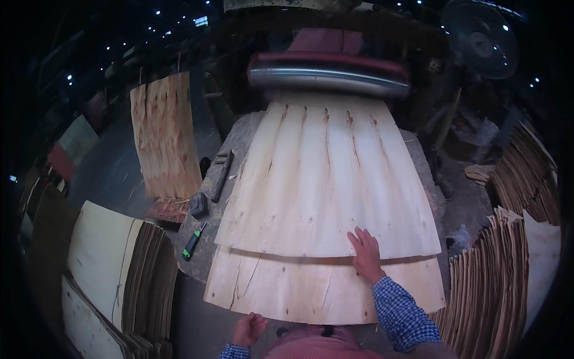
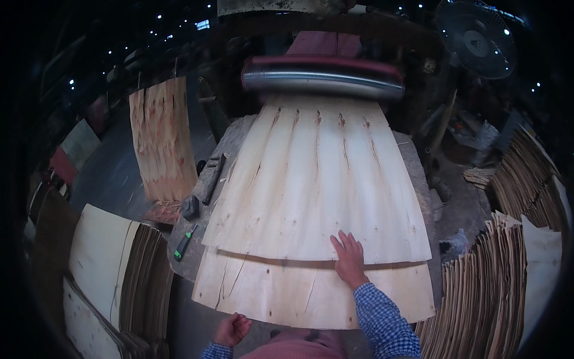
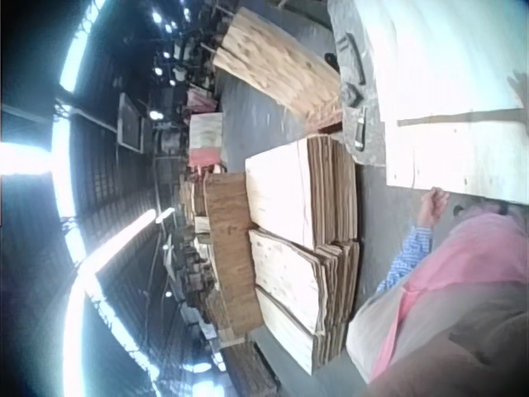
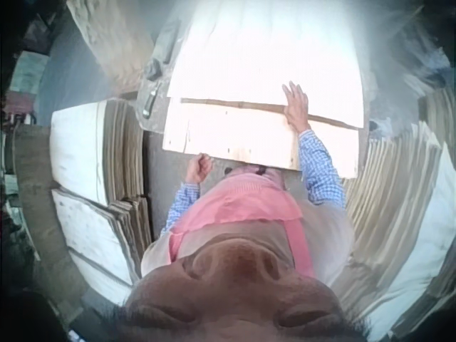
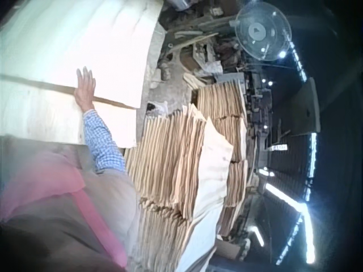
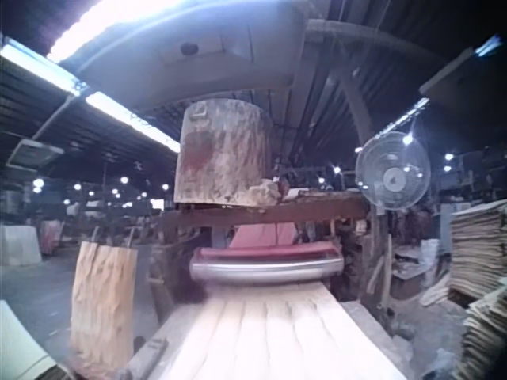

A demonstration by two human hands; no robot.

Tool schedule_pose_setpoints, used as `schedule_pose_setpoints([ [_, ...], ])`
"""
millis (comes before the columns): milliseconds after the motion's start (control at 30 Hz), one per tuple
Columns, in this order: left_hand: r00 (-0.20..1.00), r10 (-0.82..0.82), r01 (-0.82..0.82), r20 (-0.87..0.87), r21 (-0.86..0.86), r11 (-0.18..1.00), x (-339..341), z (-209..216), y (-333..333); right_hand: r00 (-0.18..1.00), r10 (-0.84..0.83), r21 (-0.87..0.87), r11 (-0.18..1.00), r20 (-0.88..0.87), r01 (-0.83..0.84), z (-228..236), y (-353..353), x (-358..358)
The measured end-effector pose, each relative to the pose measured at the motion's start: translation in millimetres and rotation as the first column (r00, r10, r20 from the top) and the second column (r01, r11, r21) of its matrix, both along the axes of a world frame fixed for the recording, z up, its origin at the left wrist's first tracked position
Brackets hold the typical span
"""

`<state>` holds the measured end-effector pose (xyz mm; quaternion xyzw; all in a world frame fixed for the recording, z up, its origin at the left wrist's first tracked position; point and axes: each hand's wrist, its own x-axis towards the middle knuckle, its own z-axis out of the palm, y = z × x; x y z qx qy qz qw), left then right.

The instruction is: The person feeds wood veneers through a glue spreader machine and then stacks the glued veneers on a nearby pile.

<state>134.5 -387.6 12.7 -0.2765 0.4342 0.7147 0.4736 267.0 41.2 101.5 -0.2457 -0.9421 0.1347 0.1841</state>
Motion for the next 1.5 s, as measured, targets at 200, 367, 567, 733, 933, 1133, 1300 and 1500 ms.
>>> schedule_pose_setpoints([
  [200, 0.975, 0.190, -0.209, -0.116, -0.189, 0.959, 23, -34, 1, 0.995, -0.062, 0.022, 0.998, 0.081, 0.061, -34, 62, -75],
  [367, 0.965, 0.122, -0.176, -0.234, -0.225, 0.958, 16, -1, 17, 0.957, -0.234, -0.088, 0.964, 0.173, 0.251, -72, 107, -102],
  [567, 0.960, 0.132, -0.161, -0.246, -0.101, 0.982, 24, 37, 13, 0.988, -0.061, 0.091, 0.995, 0.139, 0.049, -80, -9, -37],
  [733, 0.991, 0.065, -0.055, -0.119, 0.091, 0.994, 4, 71, 15, 0.984, -0.004, -0.053, 0.999, 0.179, 0.013, -70, -126, 67],
  [933, 0.968, -0.152, 0.190, -0.199, 0.187, 0.964, -24, 70, 16, 0.972, 0.005, -0.170, 0.985, 0.234, 0.036, -31, -210, 114],
  [1133, 0.920, -0.067, 0.196, -0.387, 0.304, 0.932, -19, 143, 25, 0.977, -0.145, -0.015, 0.989, 0.157, 0.149, 13, -197, 117],
  [1300, 0.949, -0.139, 0.210, -0.282, 0.237, 0.949, -24, 91, 4, 0.976, -0.071, -0.085, 0.992, 0.204, 0.090, -11, -190, 131],
  [1500, 0.983, -0.178, 0.182, -0.042, 0.110, 0.977, -28, 3, -13, 0.950, 0.095, -0.096, 0.993, 0.297, -0.070, -25, -162, 128],
])
